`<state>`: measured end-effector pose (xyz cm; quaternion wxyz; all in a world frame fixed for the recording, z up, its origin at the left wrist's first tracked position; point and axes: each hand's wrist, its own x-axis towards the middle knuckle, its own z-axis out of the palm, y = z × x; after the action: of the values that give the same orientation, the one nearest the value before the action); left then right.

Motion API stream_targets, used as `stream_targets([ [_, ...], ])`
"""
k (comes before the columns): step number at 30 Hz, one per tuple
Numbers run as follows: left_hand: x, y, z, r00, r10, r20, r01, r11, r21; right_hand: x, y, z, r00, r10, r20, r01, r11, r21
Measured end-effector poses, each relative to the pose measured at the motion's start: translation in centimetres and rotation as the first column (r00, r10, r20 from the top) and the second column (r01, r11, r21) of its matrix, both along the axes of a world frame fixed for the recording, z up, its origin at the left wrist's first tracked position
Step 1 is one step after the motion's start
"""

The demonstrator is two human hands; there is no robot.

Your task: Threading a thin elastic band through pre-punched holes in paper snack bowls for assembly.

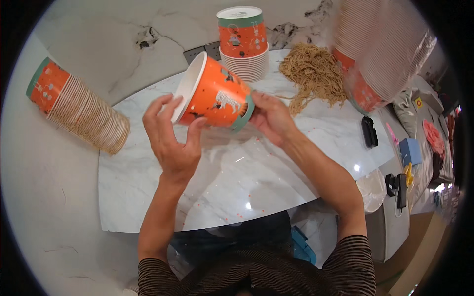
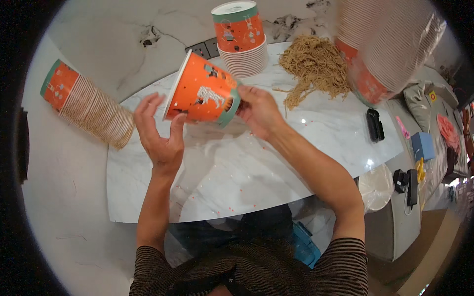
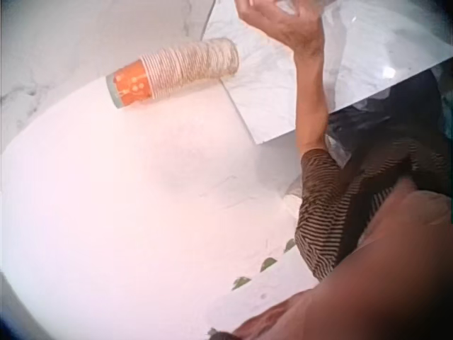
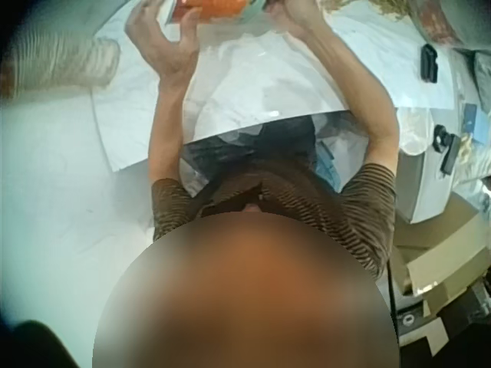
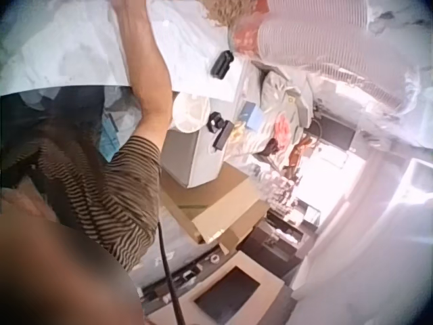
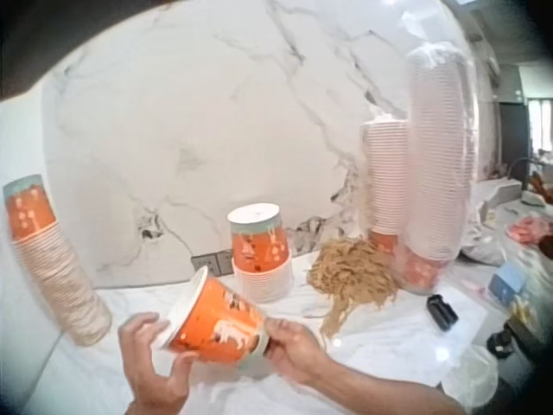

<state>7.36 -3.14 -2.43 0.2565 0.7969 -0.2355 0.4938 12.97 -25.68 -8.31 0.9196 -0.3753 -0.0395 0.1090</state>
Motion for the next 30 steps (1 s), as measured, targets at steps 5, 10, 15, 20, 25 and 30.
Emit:
stream_targets([
  [5, -2.8, 2.8, -1.9, 0.887, -0.054, -0.459, 0.070, 0.997, 0.018, -1.3, -0.5, -4.5, 0.986, 0.160, -0.050, -0.167, 0.935, -0.313],
  [10, -2.9, 5.0, 0.1, 0.916, -0.061, -0.396, 0.226, 0.895, 0.384, -0.7, -8.2, -2.6, 0.785, 0.362, 0.503, 0.481, 0.158, -0.863],
  [15, -3.4, 2.8, -1.1, 0.924, -0.098, -0.369, 0.229, 0.916, 0.330, 0.3, -13.8, 0.1, 0.823, 0.414, 0.390, 0.482, -0.145, -0.864],
  [20, -4.5, -2.3, -2.3, 0.915, -0.319, -0.248, 0.371, 0.906, 0.204, 1.7, -14.8, -2.7, 0.680, 0.617, 0.395, 0.658, -0.277, -0.700],
  [25, -3.0, -6.8, -5.0, 0.747, -0.382, -0.544, 0.476, 0.879, 0.036, 2.3, -14.9, -4.1, 0.642, 0.609, 0.465, 0.698, -0.214, -0.683],
  [30, 0.6, -10.2, -7.5, 0.673, -0.265, -0.690, 0.369, 0.929, 0.004, 1.6, -14.2, -4.8, 0.693, 0.503, 0.517, 0.645, -0.112, -0.756],
])
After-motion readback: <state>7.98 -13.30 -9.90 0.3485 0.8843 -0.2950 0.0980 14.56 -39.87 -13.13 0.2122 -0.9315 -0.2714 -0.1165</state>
